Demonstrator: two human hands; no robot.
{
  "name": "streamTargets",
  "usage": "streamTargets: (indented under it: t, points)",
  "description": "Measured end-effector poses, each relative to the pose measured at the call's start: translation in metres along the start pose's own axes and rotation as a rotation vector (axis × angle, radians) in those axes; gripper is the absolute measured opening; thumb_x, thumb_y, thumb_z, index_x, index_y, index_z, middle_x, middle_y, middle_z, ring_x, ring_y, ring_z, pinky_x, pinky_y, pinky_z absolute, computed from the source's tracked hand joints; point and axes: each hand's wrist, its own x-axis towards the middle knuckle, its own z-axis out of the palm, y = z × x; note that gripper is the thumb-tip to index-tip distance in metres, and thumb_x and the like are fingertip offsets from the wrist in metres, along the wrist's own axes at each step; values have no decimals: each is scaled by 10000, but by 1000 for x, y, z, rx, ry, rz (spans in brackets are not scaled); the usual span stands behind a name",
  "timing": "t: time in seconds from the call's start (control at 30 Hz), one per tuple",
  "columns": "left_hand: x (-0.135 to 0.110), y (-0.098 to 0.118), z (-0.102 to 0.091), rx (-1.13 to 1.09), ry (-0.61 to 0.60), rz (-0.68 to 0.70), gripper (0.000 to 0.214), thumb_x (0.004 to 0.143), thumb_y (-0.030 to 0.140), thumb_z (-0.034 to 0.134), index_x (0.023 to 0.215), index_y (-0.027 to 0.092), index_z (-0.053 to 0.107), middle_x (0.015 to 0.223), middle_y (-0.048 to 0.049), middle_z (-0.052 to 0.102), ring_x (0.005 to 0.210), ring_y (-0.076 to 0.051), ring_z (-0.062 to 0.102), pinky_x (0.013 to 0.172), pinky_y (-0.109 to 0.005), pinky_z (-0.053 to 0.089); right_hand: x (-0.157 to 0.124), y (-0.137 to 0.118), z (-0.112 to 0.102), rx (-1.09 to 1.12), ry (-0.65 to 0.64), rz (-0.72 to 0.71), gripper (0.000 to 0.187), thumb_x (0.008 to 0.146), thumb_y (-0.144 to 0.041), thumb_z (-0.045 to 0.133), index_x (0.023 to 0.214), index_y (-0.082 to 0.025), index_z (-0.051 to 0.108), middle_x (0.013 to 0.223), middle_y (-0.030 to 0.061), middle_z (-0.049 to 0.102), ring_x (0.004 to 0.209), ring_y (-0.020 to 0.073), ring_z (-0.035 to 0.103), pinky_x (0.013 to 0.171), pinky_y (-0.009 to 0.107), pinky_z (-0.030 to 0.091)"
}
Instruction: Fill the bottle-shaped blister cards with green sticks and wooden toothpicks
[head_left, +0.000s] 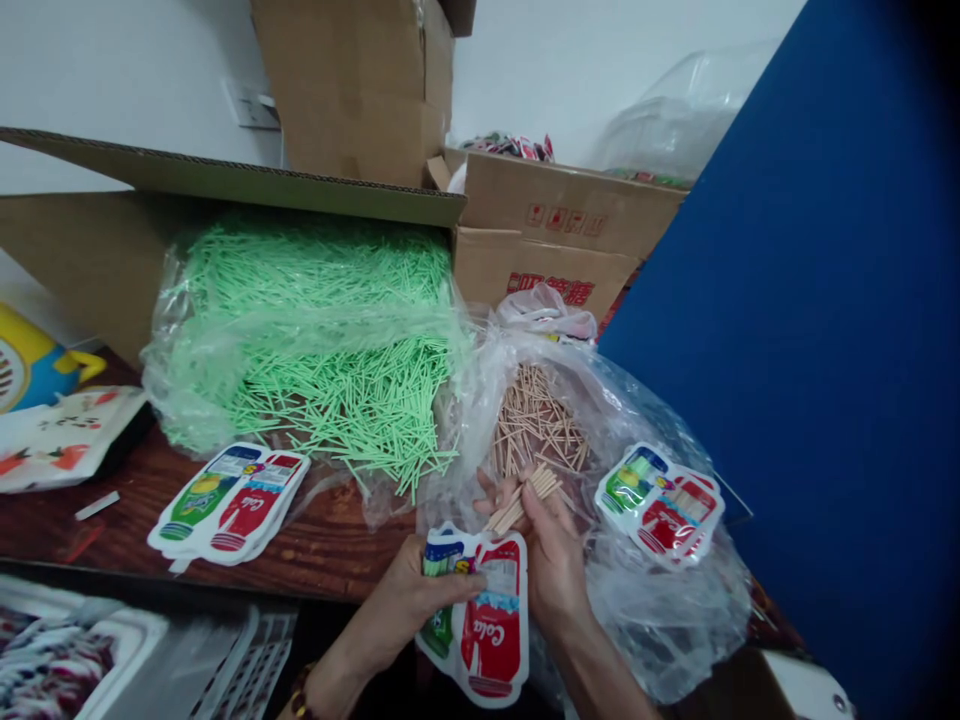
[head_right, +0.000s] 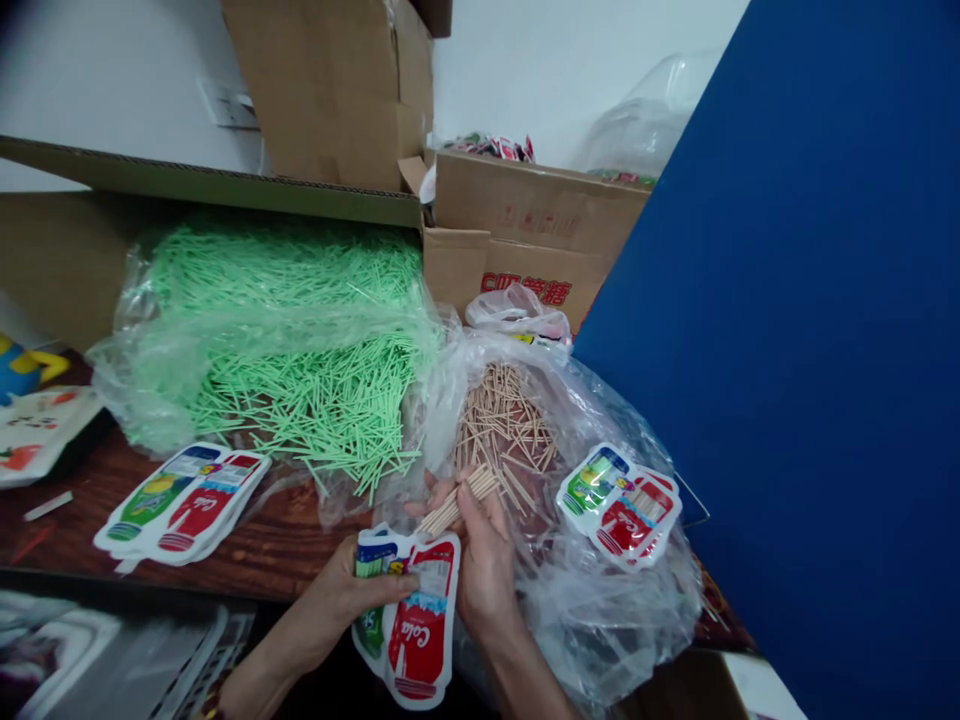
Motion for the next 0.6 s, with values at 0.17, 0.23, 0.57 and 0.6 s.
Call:
streamTargets:
  t: [0.17,0.23,0.57,0.6]
  points:
    - [1,-2,0,23,-7,-3,194,716,205,758,886,122,714,766,-22,717,656,-133,609,667,-238,477,-4,1,-7,-36,38,-54,161,796,-303,651,925,-254,568,704,-45,649,737,177,686,786,329,524]
    - [2,-4,-1,45,10,-4,185,716,213,758,869,121,709,741,-13,703,636,-123,592,649,-229,465,-5,0,-10,-37,40,-89,159,800,-288,650,930,-254,563,687,-48,649,728,171,686,801,329,519]
    - [4,-2,-3,148,-24,-18,201,715,246,762,863,125,701,768,-1,676,662,-109,554,649,-214,443,-8,-6,-11,29,44,-69,135,830,-269,634,924,-246,539,692,-54,654,688,152,685,810,333,518]
    - [5,-2,-2,151,-28,-17,195,716,248,760,856,126,702,763,-1,675,662,-109,553,650,-214,442,-8,-6,-12,26,44,-58,130,835,-274,630,924,-247,540,691,-51,653,706,155,686,808,331,518]
